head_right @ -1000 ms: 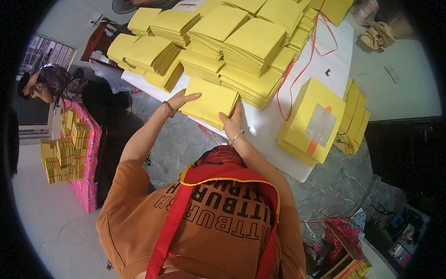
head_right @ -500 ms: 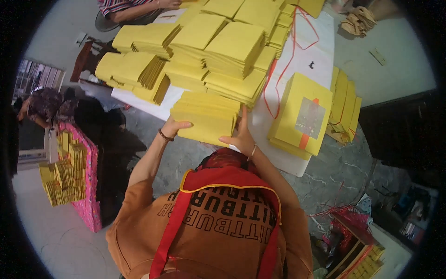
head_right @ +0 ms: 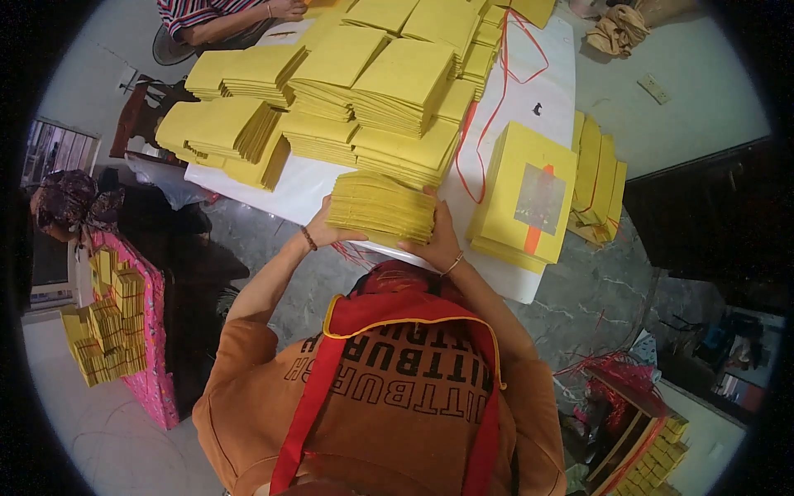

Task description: Folding and bundling yellow joss paper.

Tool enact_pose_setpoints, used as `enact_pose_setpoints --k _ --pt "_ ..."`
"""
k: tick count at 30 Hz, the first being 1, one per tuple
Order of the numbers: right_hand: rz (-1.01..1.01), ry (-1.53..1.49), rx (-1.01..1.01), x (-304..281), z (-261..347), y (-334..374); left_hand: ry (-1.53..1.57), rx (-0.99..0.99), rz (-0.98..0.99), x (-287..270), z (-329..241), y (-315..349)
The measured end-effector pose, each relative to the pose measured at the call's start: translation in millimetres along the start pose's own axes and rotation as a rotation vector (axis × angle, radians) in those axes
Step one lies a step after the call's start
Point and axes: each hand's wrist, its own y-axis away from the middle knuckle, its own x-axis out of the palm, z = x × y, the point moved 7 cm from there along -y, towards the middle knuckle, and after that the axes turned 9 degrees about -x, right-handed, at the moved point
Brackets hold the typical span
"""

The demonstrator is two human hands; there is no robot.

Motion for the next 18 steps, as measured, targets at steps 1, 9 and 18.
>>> enact_pose_setpoints --k 1,9,18 --pt "0.022 0.027 0.014 -1 10 0 0.005 -0.009 -0.003 -5 -10 4" --pt "-0.289 -0.608 0.211 -49 52 5 1.428 0.134 -0.006 -55 -111 -7" --pt "-0.167 -1.591 0.178 -64 57 15 1.024 0.29 -0.111 -55 -230 -31"
